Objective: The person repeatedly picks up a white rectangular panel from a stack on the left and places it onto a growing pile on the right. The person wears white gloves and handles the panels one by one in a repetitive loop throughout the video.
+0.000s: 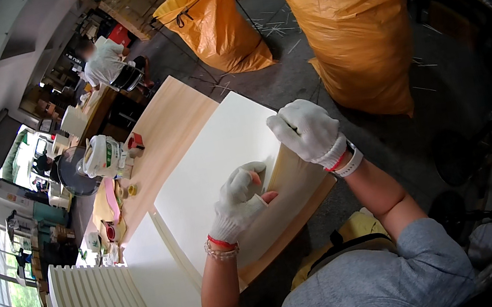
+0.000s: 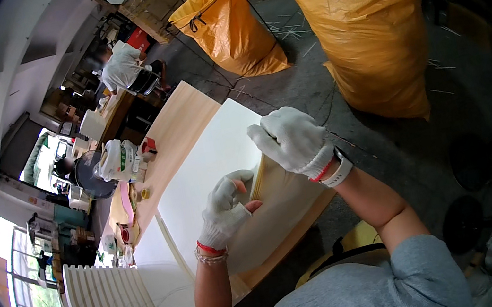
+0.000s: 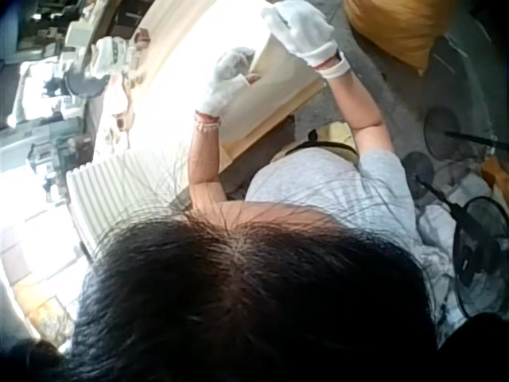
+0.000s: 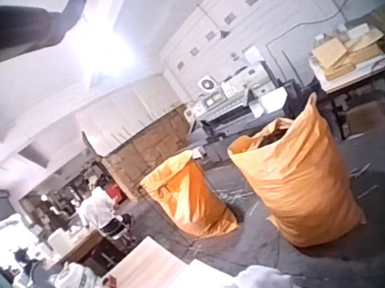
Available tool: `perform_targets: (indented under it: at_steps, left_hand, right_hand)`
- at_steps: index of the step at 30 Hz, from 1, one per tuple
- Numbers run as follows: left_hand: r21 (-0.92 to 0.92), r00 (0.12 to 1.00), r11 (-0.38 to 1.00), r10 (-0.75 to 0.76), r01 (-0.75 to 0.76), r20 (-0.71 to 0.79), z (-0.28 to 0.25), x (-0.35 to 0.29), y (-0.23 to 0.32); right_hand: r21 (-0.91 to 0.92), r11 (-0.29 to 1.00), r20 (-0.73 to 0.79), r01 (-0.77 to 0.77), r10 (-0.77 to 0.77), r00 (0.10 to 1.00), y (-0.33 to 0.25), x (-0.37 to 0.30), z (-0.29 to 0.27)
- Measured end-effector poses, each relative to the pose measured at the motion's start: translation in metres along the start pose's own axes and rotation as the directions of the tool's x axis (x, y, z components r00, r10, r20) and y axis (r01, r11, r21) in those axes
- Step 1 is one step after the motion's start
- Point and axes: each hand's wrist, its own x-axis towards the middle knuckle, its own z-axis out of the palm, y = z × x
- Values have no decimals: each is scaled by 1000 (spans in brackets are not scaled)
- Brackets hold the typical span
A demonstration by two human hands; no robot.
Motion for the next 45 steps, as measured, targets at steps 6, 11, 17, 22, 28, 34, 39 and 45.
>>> perform_targets:
  at_steps: [6,11,17,22,28,34,39,45]
  left_hand:
    - [-80,993,996,22,-31,-112,5,-3,-3]
    - [163,981,978,154,-133,-119,4,-9,-12]
    - [101,979,975,202,-198,-37,-1,1,9]
    - [40,986,987,157,-155,-55,1,2,-1]
    - [90,980,981,180,-173,-78,1,1,-6]
    - [69,986,983,166,-168,27,-1,3,-9]
    - [121,978,974,200,-193,-49,3,6,7]
    - [165,973,966,215,-199,-84,3,4,6]
  right_hand:
    - [41,999,-11,19,-19,1000,1,0,-4]
    - [246,950,50,-192,185,981,-2,0,-5]
    - [17,999,-18,38,-38,999,3,-8,2]
    - [-38,997,-95,68,-71,993,1,-10,2]
    - [194,979,-42,-67,77,996,-1,-5,-5]
    - [289,939,-1,-184,193,981,-7,-1,-6]
    - [58,998,-110,-28,34,993,-4,-3,0]
    - [377,866,65,-329,329,942,-8,2,-10]
